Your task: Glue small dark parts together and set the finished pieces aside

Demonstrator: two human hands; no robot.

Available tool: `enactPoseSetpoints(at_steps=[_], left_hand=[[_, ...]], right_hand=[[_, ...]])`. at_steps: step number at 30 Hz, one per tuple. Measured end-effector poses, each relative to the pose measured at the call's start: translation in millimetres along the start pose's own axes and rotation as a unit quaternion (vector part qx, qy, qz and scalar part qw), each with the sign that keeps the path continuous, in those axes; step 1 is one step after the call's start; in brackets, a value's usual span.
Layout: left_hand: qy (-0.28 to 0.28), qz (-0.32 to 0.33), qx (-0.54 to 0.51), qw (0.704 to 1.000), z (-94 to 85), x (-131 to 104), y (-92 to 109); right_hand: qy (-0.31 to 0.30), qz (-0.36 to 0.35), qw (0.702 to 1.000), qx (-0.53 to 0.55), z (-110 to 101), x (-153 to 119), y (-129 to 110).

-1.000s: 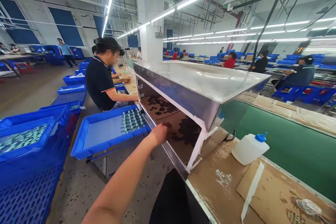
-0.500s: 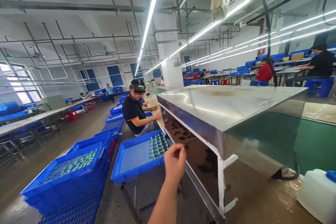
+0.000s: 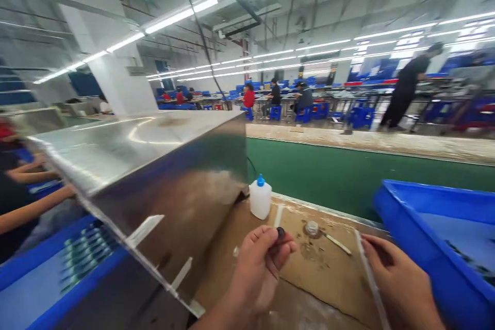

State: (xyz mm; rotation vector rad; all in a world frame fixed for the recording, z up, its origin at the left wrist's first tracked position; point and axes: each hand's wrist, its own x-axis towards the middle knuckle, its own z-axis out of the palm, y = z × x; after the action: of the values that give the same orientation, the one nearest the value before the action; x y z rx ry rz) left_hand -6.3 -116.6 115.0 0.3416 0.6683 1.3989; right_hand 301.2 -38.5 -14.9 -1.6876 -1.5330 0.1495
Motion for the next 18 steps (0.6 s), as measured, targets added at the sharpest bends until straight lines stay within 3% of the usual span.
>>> enactPoseSetpoints(at_steps=[4,9,12,18], left_hand=[[-0.036,0.007,0.095,0.995,-5.2,53,-22],[-0.052,0.093,0.259,0.960,-39.4,115,-45],[-0.093,0.144,0.386,0.906,-63.0,133,-53],[-0.171,0.279,0.572,0.753,-88.7,144,-53]], right_hand=[[0.037,0.035,0.992,0.118,3,6,-1],[0.005,0.077,0.970,0.231,16,4,-11],[-0.008,0.061,0.970,0.234,22,5,-23],[-0.019,0.004,0.979,0.204,47,27,-65]])
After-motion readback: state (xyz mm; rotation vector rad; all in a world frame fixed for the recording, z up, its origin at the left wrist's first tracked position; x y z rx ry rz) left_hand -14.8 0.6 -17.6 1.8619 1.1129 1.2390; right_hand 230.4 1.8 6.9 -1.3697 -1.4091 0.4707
